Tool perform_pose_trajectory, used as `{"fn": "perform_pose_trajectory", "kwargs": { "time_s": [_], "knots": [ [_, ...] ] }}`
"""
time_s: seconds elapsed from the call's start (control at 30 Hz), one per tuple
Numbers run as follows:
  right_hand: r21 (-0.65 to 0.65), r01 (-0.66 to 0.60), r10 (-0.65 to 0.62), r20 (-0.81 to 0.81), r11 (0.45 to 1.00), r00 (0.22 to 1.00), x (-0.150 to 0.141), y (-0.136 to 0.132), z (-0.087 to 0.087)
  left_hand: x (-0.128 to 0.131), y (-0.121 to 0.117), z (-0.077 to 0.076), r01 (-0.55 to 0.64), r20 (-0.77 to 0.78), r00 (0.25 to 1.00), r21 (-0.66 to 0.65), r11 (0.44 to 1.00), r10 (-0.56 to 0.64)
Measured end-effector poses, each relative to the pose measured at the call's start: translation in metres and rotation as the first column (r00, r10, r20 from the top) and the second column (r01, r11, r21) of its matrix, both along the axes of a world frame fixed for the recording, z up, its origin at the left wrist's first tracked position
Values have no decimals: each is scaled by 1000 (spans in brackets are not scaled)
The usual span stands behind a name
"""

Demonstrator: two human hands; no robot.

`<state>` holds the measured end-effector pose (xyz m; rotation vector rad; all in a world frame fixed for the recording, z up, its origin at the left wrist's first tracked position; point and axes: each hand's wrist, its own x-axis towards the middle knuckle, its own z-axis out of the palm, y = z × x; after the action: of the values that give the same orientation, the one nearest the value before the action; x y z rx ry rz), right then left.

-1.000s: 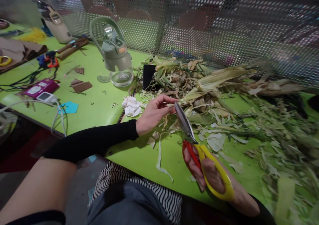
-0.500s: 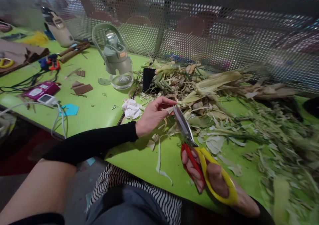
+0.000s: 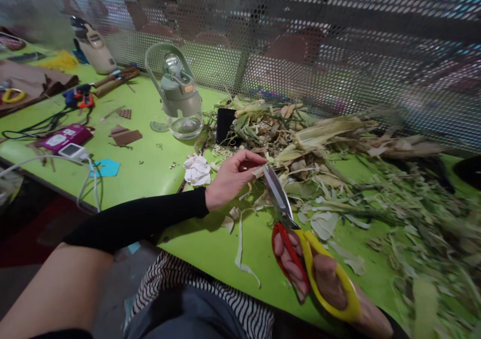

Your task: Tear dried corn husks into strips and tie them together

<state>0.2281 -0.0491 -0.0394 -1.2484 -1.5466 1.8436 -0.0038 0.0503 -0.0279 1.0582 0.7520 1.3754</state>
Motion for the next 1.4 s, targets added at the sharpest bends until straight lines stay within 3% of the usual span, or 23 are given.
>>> {"fn": "perform_pose_trajectory", "kwargs": {
  "time_s": [0.17,0.27,0.37,0.47,0.53,0.6,0.7,0.77,0.87,0.93,1.03,1.13,1.2,1.27,1.33,1.4],
  "knots": [
    [-190,21,-35,-69,981,997,-12,4,5,-1,0,2,-10,-25,1000,-22,1000,9],
    [-209,25,-43,-79,978,996,-14,5,6,0,1,2,4,18,1000,-45,999,-3],
    [-167,74,-92,-103,983,990,-16,6,12,0,0,3,76,115,991,-92,993,-66],
    [-97,218,-231,-147,971,962,-17,12,18,1,-1,3,158,217,969,-169,973,-119],
    [35,320,-313,-131,947,941,-15,19,20,2,-1,3,189,258,957,-206,960,-133],
    [240,346,-371,65,907,926,-10,25,21,3,0,2,200,280,951,-225,954,-134],
    [516,246,-497,431,821,753,-1,33,24,3,2,1,198,301,946,-232,952,-123],
    [628,170,-572,520,760,634,3,36,28,2,2,1,204,308,943,-236,950,-126],
    [720,54,-631,566,692,532,6,41,36,0,3,2,212,310,942,-265,941,-125],
    [732,30,-658,592,681,465,8,44,41,0,3,3,211,303,945,-281,936,-122],
    [724,15,-700,660,689,273,14,51,47,-1,4,3,211,273,953,-295,932,-129],
    [721,-106,-712,693,685,112,25,55,51,0,5,7,146,229,971,-332,932,-70],
    [690,-156,-687,722,707,77,32,53,55,2,5,12,110,221,975,-349,931,-32],
    [676,-145,-669,737,723,102,34,47,63,5,5,20,129,238,970,-357,925,-43],
    [707,-98,-676,701,701,225,26,41,73,9,3,28,173,253,964,-349,921,-85],
    [735,-36,-615,592,677,520,8,37,84,14,2,35,217,244,960,-319,923,-141]
  ]
}}
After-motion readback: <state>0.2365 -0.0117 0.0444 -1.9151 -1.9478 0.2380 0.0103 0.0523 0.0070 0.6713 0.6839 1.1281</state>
